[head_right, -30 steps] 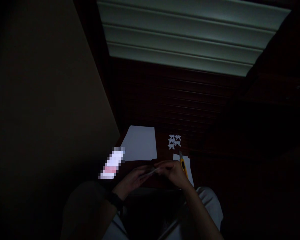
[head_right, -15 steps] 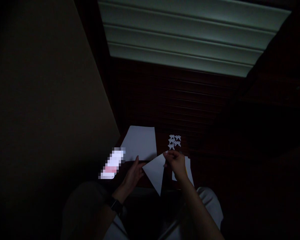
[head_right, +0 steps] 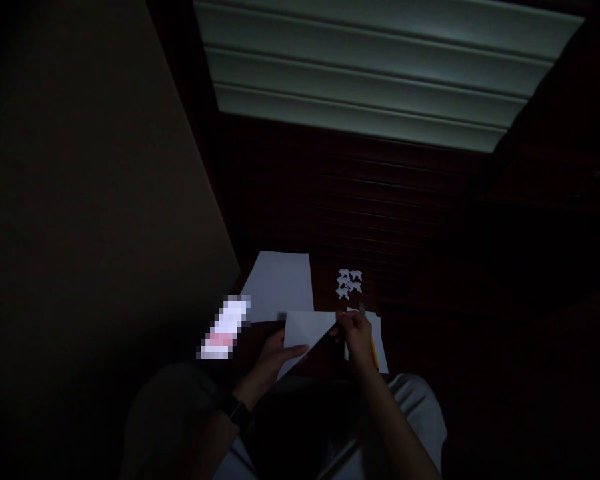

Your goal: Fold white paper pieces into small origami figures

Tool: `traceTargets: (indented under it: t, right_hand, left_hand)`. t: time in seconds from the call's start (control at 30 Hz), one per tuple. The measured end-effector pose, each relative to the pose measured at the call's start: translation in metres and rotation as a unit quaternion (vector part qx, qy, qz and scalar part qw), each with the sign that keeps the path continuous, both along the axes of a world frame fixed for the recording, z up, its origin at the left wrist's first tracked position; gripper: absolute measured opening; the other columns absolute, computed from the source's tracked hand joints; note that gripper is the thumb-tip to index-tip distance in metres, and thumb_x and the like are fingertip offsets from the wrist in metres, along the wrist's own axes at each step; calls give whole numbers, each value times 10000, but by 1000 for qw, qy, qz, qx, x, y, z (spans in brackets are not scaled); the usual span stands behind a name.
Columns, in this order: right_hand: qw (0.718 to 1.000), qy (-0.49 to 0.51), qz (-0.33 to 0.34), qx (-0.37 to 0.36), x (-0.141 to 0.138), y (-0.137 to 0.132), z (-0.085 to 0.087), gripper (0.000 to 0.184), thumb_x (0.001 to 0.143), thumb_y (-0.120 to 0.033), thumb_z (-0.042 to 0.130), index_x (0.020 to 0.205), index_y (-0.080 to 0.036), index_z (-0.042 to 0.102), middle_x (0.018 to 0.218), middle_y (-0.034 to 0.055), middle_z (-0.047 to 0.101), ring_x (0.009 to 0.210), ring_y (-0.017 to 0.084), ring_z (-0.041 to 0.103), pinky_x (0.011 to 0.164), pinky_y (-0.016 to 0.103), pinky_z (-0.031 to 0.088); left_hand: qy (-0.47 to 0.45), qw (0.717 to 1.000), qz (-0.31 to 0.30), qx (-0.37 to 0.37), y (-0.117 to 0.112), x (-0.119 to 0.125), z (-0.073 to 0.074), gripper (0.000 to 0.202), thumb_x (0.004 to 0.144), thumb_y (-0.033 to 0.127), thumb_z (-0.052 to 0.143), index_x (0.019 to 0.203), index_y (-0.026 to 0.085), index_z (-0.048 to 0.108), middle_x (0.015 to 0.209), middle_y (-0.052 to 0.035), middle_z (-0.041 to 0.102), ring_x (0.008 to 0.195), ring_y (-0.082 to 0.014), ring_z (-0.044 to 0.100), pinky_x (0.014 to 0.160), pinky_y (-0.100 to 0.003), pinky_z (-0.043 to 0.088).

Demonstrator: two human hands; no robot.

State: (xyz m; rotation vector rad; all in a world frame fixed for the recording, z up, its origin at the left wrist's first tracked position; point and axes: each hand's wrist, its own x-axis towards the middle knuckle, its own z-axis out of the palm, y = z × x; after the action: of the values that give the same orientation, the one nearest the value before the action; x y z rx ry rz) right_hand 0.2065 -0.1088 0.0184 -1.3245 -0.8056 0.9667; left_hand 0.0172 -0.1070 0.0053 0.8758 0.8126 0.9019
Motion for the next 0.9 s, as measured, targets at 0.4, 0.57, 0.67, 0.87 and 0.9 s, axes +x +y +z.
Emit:
traceTargets:
  t: [0.4, 0.57, 0.67, 0.87, 0.9]
  right_hand:
    - [992, -38, 110, -42, 29, -9, -21, 356, 694, -477, 610, 768, -131, 575, 725, 87, 655, 530, 167, 597, 441, 249, 444]
    - [990, -57, 127, -34, 33, -7, -32, 364, 641, -469, 659, 802, -155, 569, 674, 52, 637, 609, 181, 601, 557, 284, 467]
    - [984, -79, 156, -30, 31, -5, -35, 386, 590, -388, 712, 878, -177, 564, 672, 6, 611, 633, 163, 589, 595, 270, 458]
    - [960, -140, 230, -73, 28, -2, -36, 322, 602, -290, 672, 882, -176, 564, 652, -17, 589, 572, 133, 559, 513, 231, 416]
    - [956, -149, 240, -78, 29, -2, -35, 310, 613, -274, 655, 891, -174, 559, 649, -17, 589, 565, 135, 561, 499, 227, 409]
  left_hand:
    - [64, 997, -25, 19, 19, -25, -24, 592, 535, 237, 769, 1076, 137, 552, 1035, -127, 619, 860, -266, 606, 684, -383, 515]
    - [90, 994, -56, 28, 26, -31, -26, 596, 528, 239, 769, 1069, 119, 549, 1015, -134, 616, 849, -273, 602, 635, -388, 527]
    - [97, 992, -72, 38, 29, -32, -29, 598, 528, 228, 765, 1074, 126, 544, 1020, -127, 612, 850, -275, 598, 618, -380, 526]
    - [130, 989, -63, 37, 28, -34, -32, 531, 506, 198, 765, 1003, 143, 586, 1004, -100, 629, 877, -266, 591, 668, -356, 504]
    - [131, 989, -66, 32, 27, -34, -31, 535, 504, 198, 766, 1004, 142, 586, 1001, -102, 630, 874, -266, 592, 664, -355, 503]
